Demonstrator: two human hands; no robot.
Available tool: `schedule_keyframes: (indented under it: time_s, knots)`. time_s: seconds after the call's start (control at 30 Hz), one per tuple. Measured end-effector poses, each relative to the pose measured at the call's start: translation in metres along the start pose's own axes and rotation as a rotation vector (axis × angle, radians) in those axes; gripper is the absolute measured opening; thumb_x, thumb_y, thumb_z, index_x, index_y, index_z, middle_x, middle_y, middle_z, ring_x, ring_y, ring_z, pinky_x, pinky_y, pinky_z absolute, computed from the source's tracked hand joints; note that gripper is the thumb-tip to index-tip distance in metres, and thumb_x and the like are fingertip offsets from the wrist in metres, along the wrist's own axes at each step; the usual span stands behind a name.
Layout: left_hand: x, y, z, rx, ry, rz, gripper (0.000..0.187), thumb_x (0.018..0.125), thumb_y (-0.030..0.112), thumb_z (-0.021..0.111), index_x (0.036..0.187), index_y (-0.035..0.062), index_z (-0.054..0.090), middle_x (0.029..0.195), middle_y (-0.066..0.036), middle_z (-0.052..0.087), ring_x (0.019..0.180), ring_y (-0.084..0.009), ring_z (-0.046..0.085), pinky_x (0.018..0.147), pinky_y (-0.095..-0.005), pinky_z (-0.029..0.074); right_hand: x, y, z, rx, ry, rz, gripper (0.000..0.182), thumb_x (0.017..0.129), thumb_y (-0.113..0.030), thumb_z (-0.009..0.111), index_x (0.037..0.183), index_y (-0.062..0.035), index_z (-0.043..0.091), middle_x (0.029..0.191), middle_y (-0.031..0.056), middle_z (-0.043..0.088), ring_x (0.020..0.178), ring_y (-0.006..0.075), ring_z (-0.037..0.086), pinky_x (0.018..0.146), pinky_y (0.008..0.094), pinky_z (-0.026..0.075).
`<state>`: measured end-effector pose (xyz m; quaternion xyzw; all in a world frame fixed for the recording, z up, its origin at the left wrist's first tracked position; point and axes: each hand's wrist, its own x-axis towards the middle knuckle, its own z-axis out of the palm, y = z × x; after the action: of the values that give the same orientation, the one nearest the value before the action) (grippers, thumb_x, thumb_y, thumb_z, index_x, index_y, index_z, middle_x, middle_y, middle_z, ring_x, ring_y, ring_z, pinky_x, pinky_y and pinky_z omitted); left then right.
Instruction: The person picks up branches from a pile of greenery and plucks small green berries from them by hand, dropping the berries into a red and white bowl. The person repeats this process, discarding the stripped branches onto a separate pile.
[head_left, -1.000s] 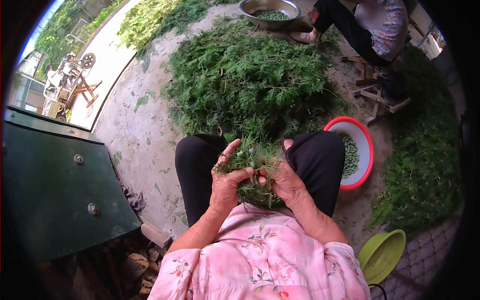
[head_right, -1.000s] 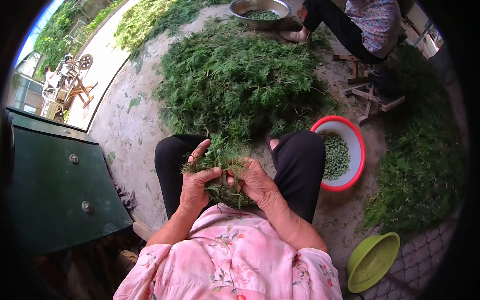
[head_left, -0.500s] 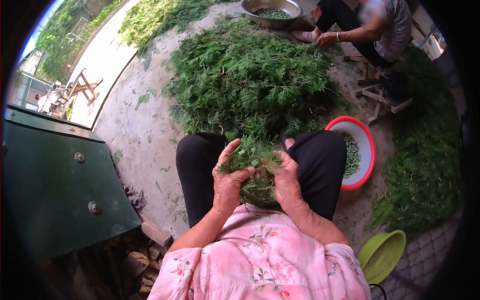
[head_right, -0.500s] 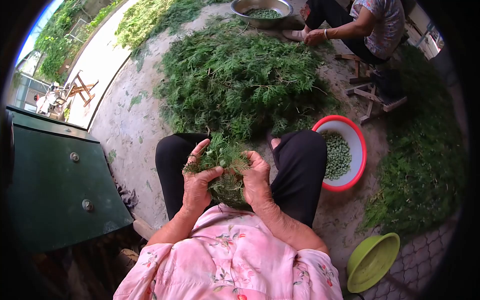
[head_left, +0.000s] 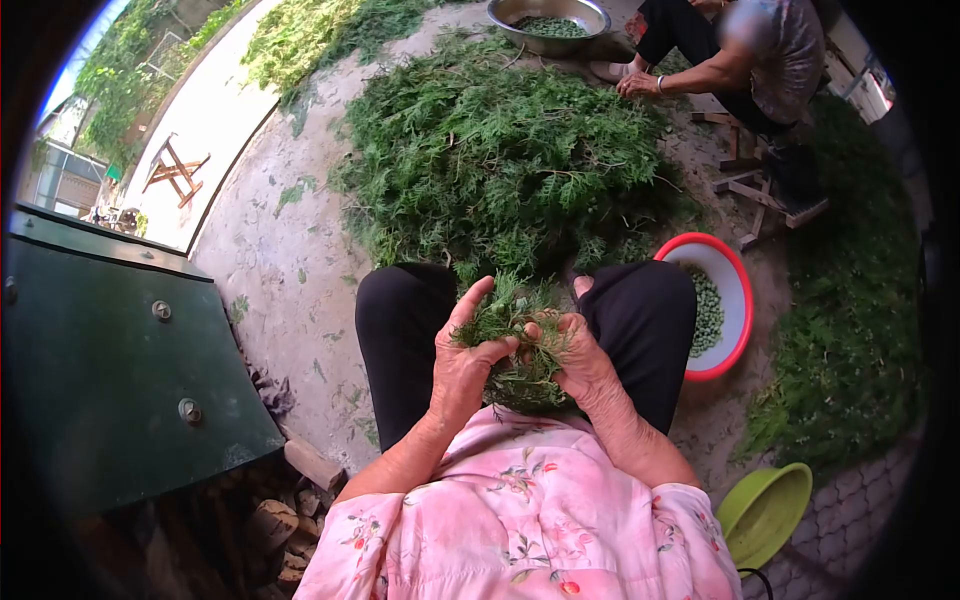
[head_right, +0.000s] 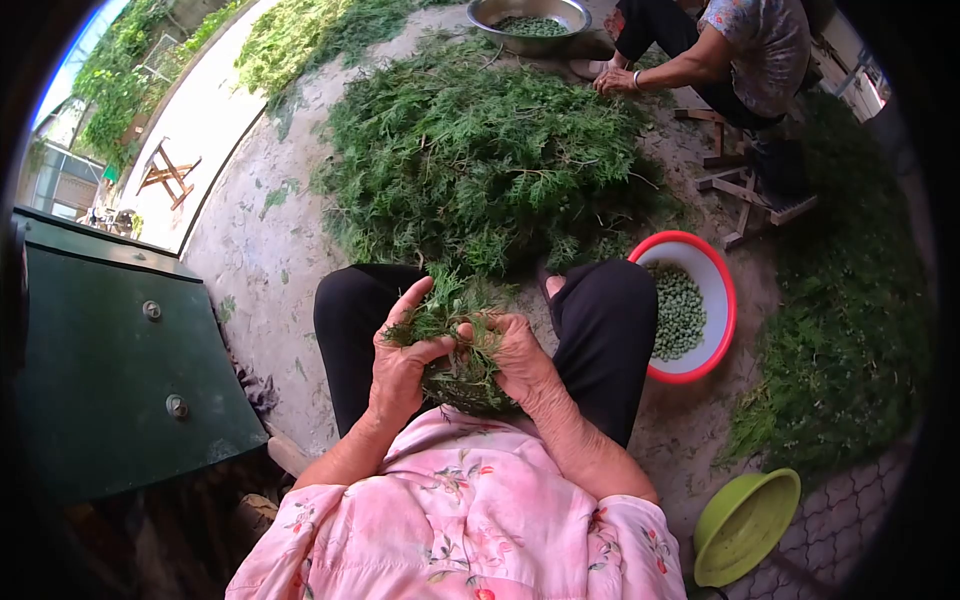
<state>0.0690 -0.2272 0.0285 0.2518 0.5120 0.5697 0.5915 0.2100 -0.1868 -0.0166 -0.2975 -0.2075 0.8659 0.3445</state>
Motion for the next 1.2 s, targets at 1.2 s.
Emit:
schedule_keyframes:
  time_s: [1.2]
  knots:
    - [-0.002,-0.006,0.001,0.360,0.113,0.082,0.036,0.078,0.006,0.064,0.112,0.0017,0.056,0.095,-0.004,0.060,0.083,-0.0088,0.054,0.074,-0.0222,0.045,-0.002,-0.043,-0.014,0.112,0.150,-0.392,0.019,0.087,-0.024,0.058,0.087,-0.0048,0.057,0.078,0.0032,0.057,0.059,0.0088,0.052,0.047,0.0199,0.037]
